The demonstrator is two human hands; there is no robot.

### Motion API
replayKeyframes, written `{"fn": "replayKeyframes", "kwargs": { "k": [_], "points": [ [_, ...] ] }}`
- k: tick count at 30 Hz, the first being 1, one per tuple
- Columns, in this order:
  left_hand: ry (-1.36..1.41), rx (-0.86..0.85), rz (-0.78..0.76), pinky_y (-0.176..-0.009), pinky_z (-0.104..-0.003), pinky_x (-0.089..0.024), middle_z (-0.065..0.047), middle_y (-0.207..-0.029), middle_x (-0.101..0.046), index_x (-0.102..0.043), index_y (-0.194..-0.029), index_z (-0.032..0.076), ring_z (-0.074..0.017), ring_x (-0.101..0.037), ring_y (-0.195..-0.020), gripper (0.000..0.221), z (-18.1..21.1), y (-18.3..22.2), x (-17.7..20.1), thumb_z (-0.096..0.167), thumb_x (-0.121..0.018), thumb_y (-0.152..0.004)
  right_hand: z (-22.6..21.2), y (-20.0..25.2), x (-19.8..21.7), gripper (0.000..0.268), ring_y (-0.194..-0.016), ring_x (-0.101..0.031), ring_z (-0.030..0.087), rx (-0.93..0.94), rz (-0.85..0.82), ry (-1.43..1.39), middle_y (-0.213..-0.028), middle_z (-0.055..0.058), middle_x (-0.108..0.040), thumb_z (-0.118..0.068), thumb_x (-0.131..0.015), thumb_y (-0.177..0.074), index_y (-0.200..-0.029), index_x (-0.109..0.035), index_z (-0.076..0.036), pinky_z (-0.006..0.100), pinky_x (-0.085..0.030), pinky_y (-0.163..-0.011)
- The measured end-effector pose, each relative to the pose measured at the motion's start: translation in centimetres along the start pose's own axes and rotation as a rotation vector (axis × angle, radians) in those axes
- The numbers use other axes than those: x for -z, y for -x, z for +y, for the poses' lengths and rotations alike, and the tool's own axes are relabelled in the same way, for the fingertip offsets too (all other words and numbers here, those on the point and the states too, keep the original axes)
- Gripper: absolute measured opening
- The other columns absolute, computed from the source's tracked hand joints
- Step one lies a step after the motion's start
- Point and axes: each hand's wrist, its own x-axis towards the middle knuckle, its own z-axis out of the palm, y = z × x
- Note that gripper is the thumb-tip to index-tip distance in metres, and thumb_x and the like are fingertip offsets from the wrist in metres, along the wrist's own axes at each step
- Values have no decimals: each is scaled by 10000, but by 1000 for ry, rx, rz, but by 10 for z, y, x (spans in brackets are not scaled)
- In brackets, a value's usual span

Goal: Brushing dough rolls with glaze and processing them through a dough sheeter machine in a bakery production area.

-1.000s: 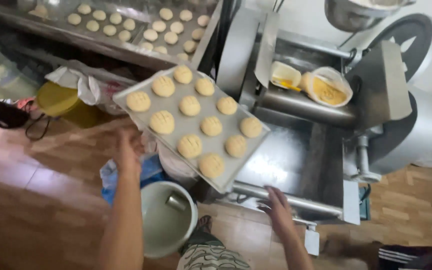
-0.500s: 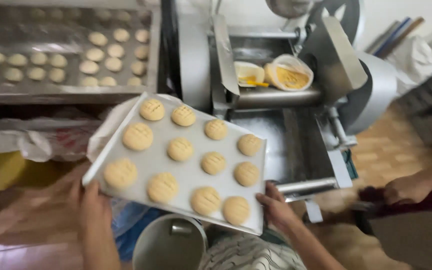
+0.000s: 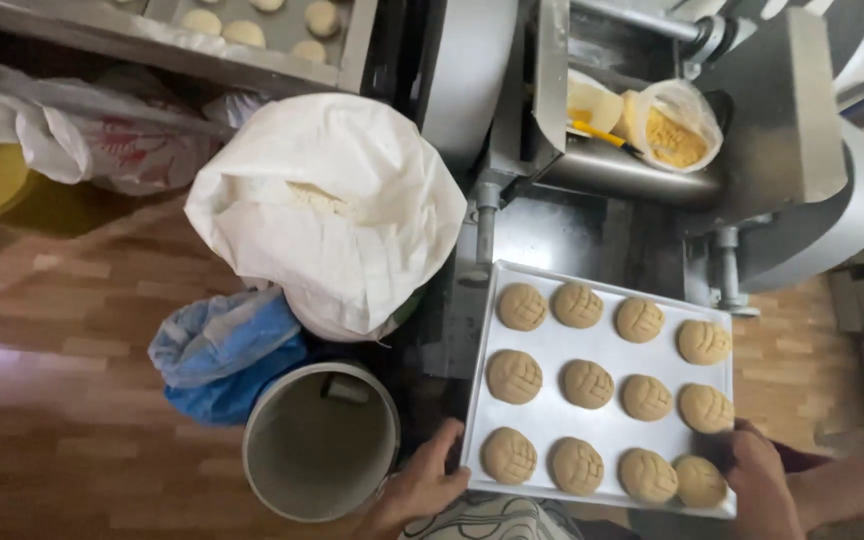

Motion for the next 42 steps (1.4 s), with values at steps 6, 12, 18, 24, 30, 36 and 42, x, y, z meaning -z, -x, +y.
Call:
{"fn": "replayKeyframes", "kwargs": {
  "k": [6, 12, 18, 24, 30, 36, 42],
  "points": [
    [-40, -81, -22, -949, -395, -498, -110, -1243, -706, -479, -1259, 133, -290, -682, -1101, 403, -2, -23, -3, 152, -573, -868, 27, -4, -68, 651, -1188, -689, 244, -98, 95, -91, -1286, 77, -701, -286, -837, -564, -1198, -773, -156, 285, -521, -1047],
    [-34, -211, -43, -904, -382, -501, -103, -1131, -691, -498, -1117, 110, -257, -662, -1037, 272, 0, -58, -28, 63, -550, -853, 48, 42, -95, 1027, -1314, -654, 241, -424, -152, 74, -1409, 120, -656, -93, -911, -414, -1396, -610, -68, 255, -513, -1096],
    [-195, -48, -26, -902, -455, -506, -108, -1160, -721, -505, -1211, 182, -321, -697, -1054, 396, -76, -89, -16, 133, -610, -832, -53, 7, -86, 488, -776, -617, 325, -1017, 430, -1419, -906, 184, -619, 193, -440, -716, -1076, -642, -67, 516, -539, -574],
    [-291, 125, 57, -797, -383, -521, -30, -1018, -703, -571, -1277, 214, -220, -672, -910, 480, -60, -103, 42, 114, -649, -815, -155, -71, -25, 529, -708, -624, 321, -1047, 324, -1412, -863, 188, -656, 73, -408, -733, -1132, -720, -78, 447, -508, -512],
    [-68, 403, 101, -469, -278, -631, -123, -1183, -657, -482, -1230, 136, -221, -786, -623, 327, -6, -100, 26, 32, -464, -921, -167, -92, 8, 418, -899, -672, 297, -972, 190, -988, -949, 173, -725, -192, -600, -738, -1077, -780, -25, 436, -503, -659],
    [-30, 367, 210, -461, -314, -643, -171, -1042, -697, -518, -1126, 82, -246, -764, -568, 288, -21, -106, 17, -14, -427, -870, -153, -99, 10, 497, -1015, -699, 444, -804, -77, -619, -1055, 275, -761, -357, -586, -791, -1050, -782, 19, 460, -524, -843],
    [-159, 442, 294, -816, -380, -609, -117, -1135, -778, -592, -1176, 153, -246, -765, -982, 298, -32, -108, 9, 80, -566, -889, -142, -107, -30, 519, -1092, -645, 507, -708, 134, -617, -1163, 281, -716, -115, -548, -806, -1315, -639, -63, 542, -496, -938]
  ]
}}
